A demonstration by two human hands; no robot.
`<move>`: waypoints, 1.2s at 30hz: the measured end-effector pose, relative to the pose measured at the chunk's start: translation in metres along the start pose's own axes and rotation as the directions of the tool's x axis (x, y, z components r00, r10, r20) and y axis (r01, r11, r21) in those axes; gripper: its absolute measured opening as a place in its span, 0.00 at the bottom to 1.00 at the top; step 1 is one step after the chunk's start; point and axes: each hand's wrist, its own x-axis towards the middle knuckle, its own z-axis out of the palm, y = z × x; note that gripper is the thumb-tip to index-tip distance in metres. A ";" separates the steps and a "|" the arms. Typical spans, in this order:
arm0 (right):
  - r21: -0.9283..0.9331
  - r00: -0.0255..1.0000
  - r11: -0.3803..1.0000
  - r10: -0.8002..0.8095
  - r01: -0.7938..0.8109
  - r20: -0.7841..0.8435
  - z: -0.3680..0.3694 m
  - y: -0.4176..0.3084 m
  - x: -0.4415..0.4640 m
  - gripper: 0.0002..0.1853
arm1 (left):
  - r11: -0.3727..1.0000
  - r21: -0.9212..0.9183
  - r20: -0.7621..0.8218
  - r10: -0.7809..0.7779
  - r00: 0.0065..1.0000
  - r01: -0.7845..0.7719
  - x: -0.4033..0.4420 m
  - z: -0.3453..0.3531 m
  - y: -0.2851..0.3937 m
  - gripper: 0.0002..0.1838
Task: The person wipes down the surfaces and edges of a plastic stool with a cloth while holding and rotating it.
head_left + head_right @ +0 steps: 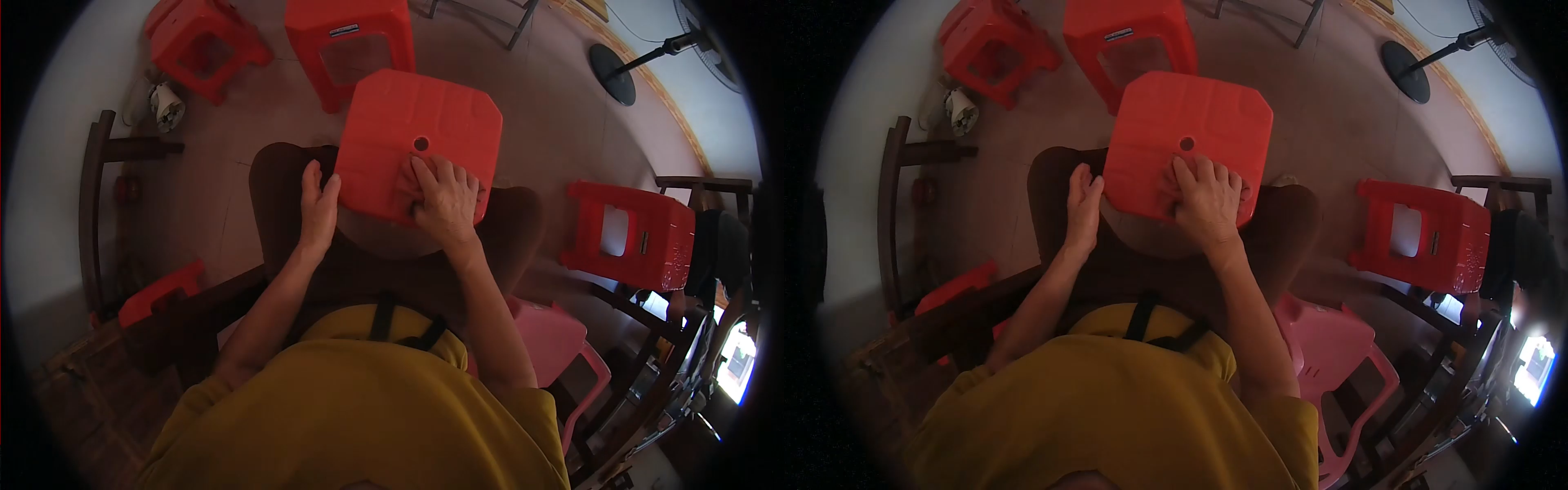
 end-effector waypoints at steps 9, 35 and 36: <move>-0.004 1.000 1.000 -0.023 0.023 -0.017 0.000 0.001 -0.001 0.37 | 0.985 -0.158 -0.058 0.063 0.996 -0.072 0.015 -0.035 0.038 0.31; 0.026 0.996 0.999 -0.041 0.043 -0.074 0.003 -0.006 -0.002 0.30 | 0.878 0.424 0.430 0.020 0.902 -0.222 0.007 -0.019 -0.002 0.41; -0.003 0.996 0.999 -0.039 0.039 -0.079 0.001 -0.006 -0.003 0.32 | 0.873 0.439 0.407 0.015 0.913 -0.211 0.009 -0.018 -0.005 0.41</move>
